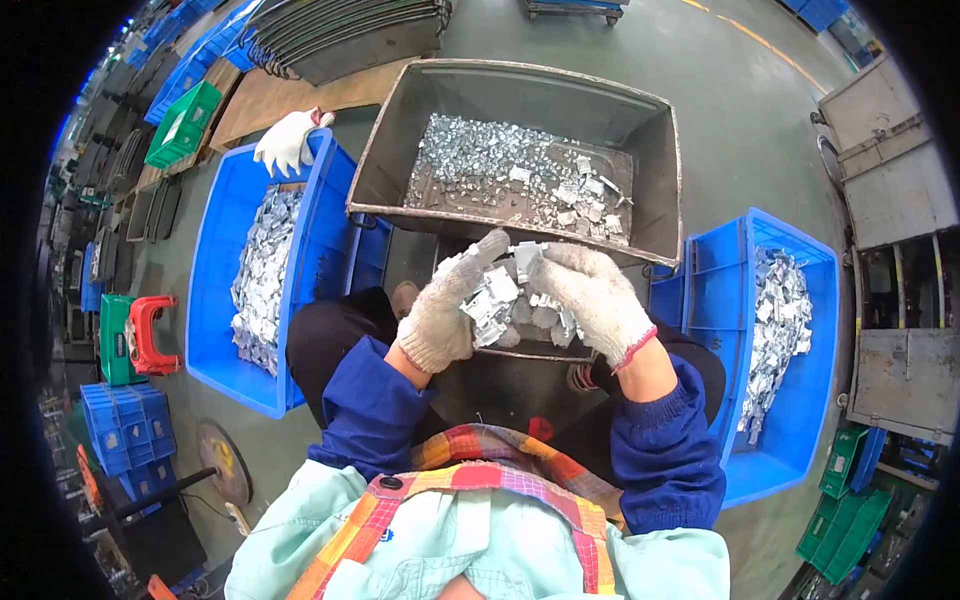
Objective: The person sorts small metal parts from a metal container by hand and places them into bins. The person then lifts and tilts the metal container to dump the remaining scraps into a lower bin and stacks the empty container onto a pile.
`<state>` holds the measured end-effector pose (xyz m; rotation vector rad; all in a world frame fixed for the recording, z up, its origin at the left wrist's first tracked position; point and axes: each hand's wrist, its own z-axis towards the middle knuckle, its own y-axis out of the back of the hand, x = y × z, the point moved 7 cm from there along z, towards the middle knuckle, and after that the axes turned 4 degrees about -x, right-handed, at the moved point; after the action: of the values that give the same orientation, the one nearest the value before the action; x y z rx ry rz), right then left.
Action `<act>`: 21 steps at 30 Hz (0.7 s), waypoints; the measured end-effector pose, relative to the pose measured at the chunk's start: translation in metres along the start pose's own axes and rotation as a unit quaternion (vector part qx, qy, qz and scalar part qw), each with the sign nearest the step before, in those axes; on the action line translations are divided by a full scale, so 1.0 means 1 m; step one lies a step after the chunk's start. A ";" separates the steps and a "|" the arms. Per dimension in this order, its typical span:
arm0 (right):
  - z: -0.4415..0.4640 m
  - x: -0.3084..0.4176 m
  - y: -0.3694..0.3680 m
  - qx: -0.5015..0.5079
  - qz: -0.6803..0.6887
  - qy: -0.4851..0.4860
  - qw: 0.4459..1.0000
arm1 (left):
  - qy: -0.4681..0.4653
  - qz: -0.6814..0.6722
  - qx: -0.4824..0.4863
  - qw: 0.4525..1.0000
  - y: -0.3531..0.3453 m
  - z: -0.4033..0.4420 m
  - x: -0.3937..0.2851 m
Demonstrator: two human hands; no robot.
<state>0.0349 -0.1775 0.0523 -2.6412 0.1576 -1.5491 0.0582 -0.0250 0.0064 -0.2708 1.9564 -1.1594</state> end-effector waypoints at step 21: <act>-0.003 0.008 -0.016 -0.049 -0.169 -0.017 0.984 | 0.080 -0.034 0.014 0.996 0.009 0.003 0.026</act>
<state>0.0371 -0.1628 0.0628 -2.8897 -0.2356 -1.6200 0.0456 -0.0358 -0.0157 -0.2376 2.0819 -1.2856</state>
